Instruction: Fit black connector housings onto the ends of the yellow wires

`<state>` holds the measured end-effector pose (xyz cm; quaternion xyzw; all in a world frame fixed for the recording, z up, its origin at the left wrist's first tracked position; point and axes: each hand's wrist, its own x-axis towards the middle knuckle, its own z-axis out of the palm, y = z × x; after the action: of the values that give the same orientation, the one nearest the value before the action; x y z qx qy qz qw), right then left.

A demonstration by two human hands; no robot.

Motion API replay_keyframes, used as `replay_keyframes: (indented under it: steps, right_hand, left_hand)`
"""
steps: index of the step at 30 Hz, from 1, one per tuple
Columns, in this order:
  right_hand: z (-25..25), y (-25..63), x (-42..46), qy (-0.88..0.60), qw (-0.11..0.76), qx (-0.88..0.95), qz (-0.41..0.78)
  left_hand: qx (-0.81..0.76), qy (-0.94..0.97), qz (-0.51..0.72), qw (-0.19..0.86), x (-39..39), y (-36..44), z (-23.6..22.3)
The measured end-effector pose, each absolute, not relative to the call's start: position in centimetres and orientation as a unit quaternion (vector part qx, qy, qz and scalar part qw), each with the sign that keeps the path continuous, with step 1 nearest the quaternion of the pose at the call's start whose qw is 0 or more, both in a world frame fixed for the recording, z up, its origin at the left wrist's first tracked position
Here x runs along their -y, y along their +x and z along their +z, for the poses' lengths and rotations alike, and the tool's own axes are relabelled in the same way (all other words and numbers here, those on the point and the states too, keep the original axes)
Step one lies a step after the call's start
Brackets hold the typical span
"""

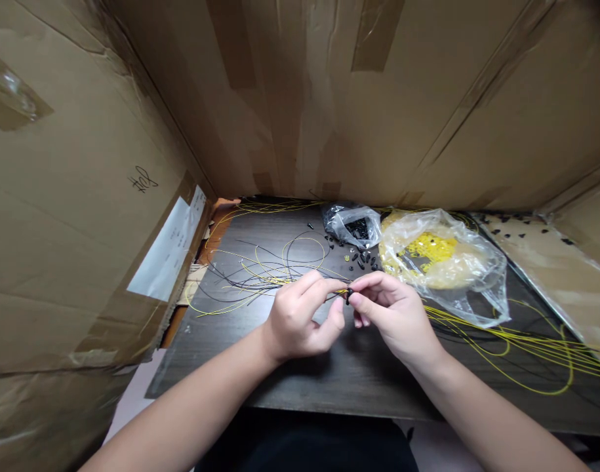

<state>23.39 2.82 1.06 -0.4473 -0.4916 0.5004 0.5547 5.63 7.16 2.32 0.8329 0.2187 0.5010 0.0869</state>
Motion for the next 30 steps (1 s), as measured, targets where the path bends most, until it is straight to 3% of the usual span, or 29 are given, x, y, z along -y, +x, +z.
replay_keyframes:
  steps: [14,30]
  right_hand:
    - [0.6,23.3,-2.9,-0.415,0.577,0.487,0.507]
    - [0.9,23.5,-3.0,-0.378,0.562,0.513,0.527]
  left_hand:
    - [-0.231,0.811,0.521,0.132,-7.2,5.8,2.5]
    - [-0.286,0.74,0.498,0.348,-7.2,5.9,2.7]
